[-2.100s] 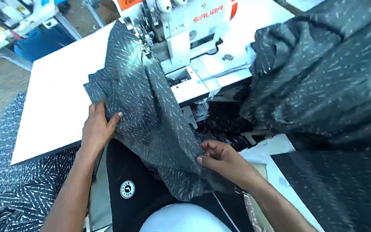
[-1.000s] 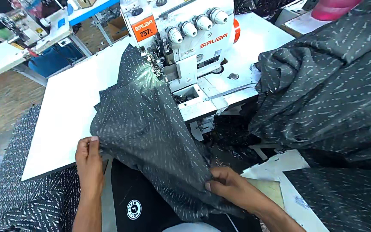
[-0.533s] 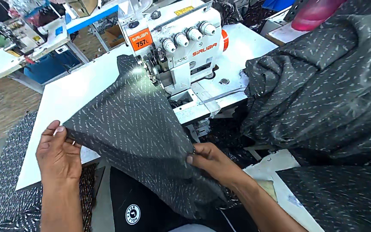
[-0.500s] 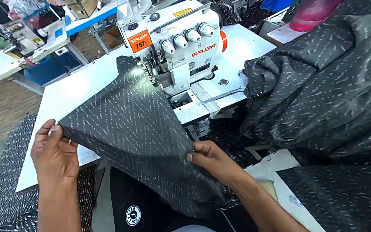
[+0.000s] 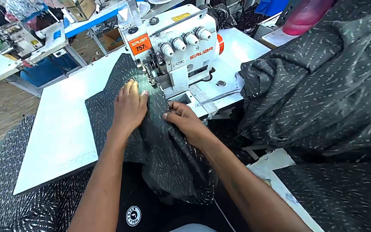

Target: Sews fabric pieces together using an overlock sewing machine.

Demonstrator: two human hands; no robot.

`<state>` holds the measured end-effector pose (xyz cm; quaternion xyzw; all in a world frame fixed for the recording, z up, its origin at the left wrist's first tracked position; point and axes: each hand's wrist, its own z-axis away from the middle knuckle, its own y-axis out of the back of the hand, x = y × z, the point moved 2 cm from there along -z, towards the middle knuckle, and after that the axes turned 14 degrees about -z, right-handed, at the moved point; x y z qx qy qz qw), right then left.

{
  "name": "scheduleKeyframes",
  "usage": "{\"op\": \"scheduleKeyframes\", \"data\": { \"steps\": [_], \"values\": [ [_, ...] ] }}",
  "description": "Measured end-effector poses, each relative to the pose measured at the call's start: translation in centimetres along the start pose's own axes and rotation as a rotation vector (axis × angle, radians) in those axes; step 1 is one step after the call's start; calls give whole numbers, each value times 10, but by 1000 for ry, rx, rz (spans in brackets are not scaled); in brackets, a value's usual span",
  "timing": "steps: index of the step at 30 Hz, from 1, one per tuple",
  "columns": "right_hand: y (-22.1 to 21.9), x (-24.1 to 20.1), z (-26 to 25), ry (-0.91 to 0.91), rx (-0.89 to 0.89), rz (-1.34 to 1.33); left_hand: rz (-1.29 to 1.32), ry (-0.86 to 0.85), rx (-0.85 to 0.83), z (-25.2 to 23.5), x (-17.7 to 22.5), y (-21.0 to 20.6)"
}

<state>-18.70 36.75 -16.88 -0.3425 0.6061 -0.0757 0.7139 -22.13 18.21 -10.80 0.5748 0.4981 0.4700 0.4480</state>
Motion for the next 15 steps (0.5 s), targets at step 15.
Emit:
{"op": "scheduleKeyframes", "data": {
  "steps": [15],
  "values": [
    [9, -9, -24, 90, 181, 346, 366, 96, 481, 90, -39, -22]
  ]
}}
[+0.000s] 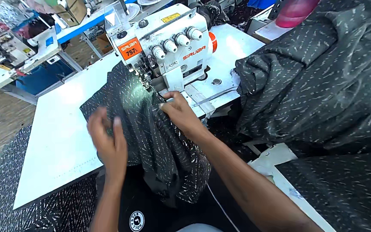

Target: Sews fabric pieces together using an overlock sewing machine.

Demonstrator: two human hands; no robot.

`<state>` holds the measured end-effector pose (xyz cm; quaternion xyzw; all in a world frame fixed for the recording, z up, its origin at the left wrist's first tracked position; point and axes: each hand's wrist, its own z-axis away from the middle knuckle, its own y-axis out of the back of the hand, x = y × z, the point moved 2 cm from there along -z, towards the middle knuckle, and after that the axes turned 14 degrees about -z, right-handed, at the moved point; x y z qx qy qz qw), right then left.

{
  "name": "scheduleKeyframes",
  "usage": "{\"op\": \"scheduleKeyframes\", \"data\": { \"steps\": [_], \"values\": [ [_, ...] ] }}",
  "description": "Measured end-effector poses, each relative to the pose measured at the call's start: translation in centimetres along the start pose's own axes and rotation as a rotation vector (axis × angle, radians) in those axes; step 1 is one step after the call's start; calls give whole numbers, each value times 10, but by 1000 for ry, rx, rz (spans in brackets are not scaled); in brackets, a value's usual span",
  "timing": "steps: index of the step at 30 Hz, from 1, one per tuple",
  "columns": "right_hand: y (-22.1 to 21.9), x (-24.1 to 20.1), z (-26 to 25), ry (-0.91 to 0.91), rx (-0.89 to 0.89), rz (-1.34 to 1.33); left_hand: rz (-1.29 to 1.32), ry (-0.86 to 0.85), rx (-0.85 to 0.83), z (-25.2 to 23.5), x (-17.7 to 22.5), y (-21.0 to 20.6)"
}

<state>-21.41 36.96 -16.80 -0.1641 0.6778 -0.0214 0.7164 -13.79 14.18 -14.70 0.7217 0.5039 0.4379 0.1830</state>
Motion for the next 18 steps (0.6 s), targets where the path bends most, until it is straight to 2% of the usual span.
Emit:
{"op": "scheduleKeyframes", "data": {
  "steps": [1, 3, 5, 7, 9, 11, 12, 13, 15, 17, 18],
  "values": [
    [12, 0, 8, 15, -43, 86, 110, 86, 5, 47, -6, 7],
    [32, -3, 20, -59, -221, 102, 259, 380, -61, 122, -21, 7],
    [41, -6, 25, -189, -435, 3, 333, 648, -218, 160, -40, -9],
    [39, -6, 22, -248, -513, -54, 408, 698, -354, 162, -49, -35],
    [38, -5, 22, -248, -535, -54, 572, 713, -396, 150, -49, -58],
    [47, -7, 32, -227, -609, -100, 827, 806, -424, 136, -41, -55],
    [57, -7, 38, -219, -660, -102, 856, 835, -440, 128, -35, -39],
    [68, -6, 44, -216, -720, -70, 794, 829, -461, 117, -33, -14],
    [86, 0, 54, -234, -852, 24, 462, 691, -475, 67, -43, 45],
    [92, 5, 62, -279, -945, 52, 16, 403, -423, -2, -48, 93],
    [90, 8, 63, -322, -926, 101, -183, 254, -388, -37, -50, 110]
  ]
}}
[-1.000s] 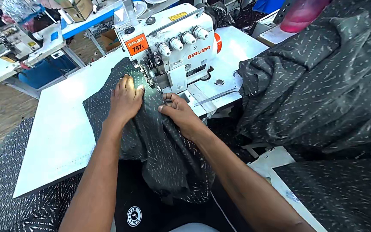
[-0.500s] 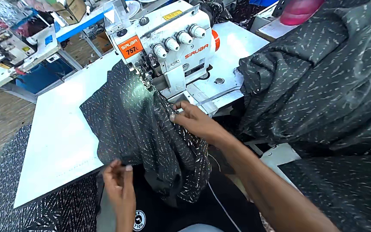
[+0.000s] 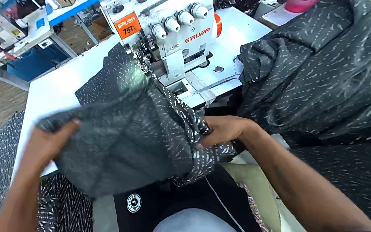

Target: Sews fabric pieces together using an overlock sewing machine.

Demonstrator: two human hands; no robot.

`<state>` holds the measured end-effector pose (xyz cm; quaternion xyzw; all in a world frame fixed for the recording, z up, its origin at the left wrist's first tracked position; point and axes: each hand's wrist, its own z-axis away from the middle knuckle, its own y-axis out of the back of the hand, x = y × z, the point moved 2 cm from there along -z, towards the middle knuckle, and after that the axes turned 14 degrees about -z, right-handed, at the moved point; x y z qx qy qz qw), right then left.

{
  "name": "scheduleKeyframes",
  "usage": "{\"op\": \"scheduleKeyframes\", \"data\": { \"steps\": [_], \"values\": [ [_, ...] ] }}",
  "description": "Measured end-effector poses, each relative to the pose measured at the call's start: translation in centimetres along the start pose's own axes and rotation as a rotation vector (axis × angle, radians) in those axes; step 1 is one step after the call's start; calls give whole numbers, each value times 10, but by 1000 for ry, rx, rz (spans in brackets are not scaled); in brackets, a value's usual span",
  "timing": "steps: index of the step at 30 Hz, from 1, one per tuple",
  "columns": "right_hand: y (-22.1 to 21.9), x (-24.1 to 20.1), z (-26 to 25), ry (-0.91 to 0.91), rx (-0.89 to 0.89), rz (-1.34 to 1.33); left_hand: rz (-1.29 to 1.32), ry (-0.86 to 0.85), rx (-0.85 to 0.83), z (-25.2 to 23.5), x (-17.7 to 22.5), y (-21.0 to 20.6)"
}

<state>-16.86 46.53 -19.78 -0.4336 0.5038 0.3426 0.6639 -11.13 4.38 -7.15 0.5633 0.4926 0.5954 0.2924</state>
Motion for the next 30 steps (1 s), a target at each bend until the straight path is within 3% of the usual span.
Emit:
{"op": "scheduleKeyframes", "data": {
  "steps": [3, 5, 7, 9, 11, 14, 17, 23, 30],
  "values": [
    [-9, 17, -11, -178, 186, 222, -487, -289, 189, -76, 7, 45],
    [-10, 40, -9, -256, 310, 358, -683, -267, 192, -102, 24, 44],
    [-11, 59, 0, -367, 434, 491, -730, -240, 131, -99, 49, 26],
    [-15, 62, 10, -467, 562, 627, -600, -308, 177, -68, 80, 0],
    [-21, 50, 14, -456, 708, 741, -394, -342, 153, -24, 112, -38],
    [-17, 25, 7, -102, 947, 879, -129, -276, -100, 13, 140, -97],
    [-11, -4, -14, 287, 1076, 802, -98, -229, -54, 18, 149, -132],
    [-6, -37, -44, 496, 1062, 620, 148, -119, -12, 27, 147, -151],
    [30, -47, -86, 410, 756, 213, 1057, 203, -181, 31, 158, -150]
  ]
}}
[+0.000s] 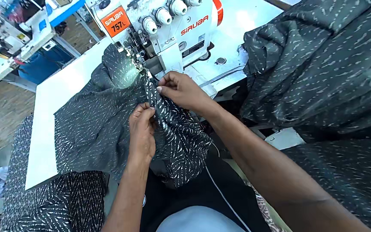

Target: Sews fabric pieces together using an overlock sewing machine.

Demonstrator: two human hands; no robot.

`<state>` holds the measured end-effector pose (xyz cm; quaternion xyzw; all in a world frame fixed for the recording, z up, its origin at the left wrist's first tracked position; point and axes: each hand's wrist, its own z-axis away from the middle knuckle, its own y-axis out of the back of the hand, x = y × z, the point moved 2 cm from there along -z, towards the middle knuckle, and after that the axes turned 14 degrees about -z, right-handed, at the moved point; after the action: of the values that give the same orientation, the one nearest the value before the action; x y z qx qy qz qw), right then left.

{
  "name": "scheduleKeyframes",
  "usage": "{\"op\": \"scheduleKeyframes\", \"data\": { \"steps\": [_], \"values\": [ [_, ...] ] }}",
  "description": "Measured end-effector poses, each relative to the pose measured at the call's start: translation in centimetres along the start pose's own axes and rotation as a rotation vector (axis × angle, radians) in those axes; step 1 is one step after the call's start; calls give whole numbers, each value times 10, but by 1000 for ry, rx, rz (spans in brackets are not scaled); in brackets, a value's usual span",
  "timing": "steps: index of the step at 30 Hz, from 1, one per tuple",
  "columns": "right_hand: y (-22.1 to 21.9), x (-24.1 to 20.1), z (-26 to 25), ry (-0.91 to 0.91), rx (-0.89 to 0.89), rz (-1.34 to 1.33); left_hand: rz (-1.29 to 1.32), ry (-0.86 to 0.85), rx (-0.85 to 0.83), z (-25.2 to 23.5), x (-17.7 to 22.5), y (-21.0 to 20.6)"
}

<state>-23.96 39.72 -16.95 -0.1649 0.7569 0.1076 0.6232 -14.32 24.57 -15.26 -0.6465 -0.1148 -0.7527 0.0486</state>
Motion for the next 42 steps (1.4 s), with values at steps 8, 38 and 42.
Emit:
{"op": "scheduleKeyframes", "data": {
  "steps": [8, 38, 42],
  "values": [
    [-8, -2, -7, -29, 91, -238, -263, -206, 190, -3, 11, 7],
    [-15, -7, -5, 30, 147, -41, -1118, -685, -19, -81, 68, 33],
    [-22, -12, -6, 57, 182, 207, -1141, -671, -36, -85, 70, 33]
  ]
}}
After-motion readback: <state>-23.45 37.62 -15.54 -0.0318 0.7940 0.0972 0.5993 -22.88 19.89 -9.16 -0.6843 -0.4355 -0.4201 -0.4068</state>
